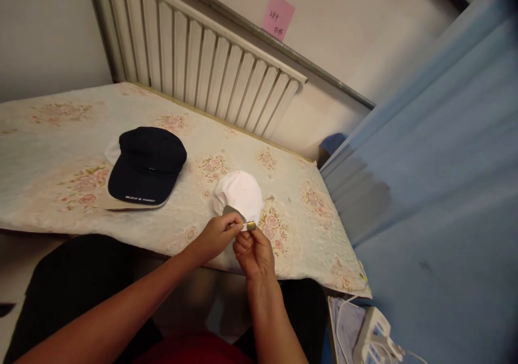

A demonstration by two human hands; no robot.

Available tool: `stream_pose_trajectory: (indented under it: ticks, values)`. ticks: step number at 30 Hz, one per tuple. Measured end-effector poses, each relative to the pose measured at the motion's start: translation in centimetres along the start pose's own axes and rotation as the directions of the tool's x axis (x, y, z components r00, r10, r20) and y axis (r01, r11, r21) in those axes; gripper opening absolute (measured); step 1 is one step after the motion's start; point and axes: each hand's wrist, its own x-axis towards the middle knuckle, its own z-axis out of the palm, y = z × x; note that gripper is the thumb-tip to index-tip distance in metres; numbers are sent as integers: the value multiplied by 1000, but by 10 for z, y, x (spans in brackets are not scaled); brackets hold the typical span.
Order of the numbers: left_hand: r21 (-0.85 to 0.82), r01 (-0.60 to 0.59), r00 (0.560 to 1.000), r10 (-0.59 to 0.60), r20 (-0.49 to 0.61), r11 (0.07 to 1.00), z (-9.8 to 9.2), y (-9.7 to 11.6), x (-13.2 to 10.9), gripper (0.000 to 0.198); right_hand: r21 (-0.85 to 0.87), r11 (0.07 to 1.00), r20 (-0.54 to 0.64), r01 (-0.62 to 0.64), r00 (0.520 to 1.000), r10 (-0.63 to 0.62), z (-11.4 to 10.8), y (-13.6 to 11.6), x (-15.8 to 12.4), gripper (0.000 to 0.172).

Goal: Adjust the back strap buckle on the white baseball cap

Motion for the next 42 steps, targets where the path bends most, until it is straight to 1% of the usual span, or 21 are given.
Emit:
stream_pose_trajectory:
  ticks: [5, 12, 16, 21, 25, 32, 35, 42]
  values:
    - [-14, -19, 999, 20, 36, 1000, -1, 0, 0, 17, -21, 1000, -32, 8, 999, -9, 1, 0, -1, 18]
    - [-24, 10, 1000, -10, 8, 1000, -1, 3, -2, 18, -35, 999, -24, 1, 1000, -2, 3, 1, -3, 18]
    - [-27, 13, 1000, -13, 13, 1000, 0, 3, -1, 19, -32, 999, -36, -4, 999, 3, 2, 0, -2, 18]
    - [-36, -11, 1000, 12, 24, 999, 0, 1, -1, 18, -16, 1000, -21, -14, 1000, 14, 2, 0, -3, 17]
    - [-42, 6, 1000, -5, 30, 999, -2, 2, -2, 18, 3, 1000, -24, -20, 1000, 21, 4, 1, -3, 16]
    - [-43, 16, 999, -14, 35, 999, -2, 3, -3, 18, -30, 999, -35, -18, 999, 17, 4, 1, -3, 19]
    - [-41, 24, 999, -23, 38, 999, -2, 2, -3, 18, -29, 999, -23, -14, 1000, 13, 3, 1, -3, 20]
    - [-58, 22, 999, -20, 36, 998, -3, 0, -2, 18, -88, 996, 7, 14, 1000, -14, 0, 1, -4, 21]
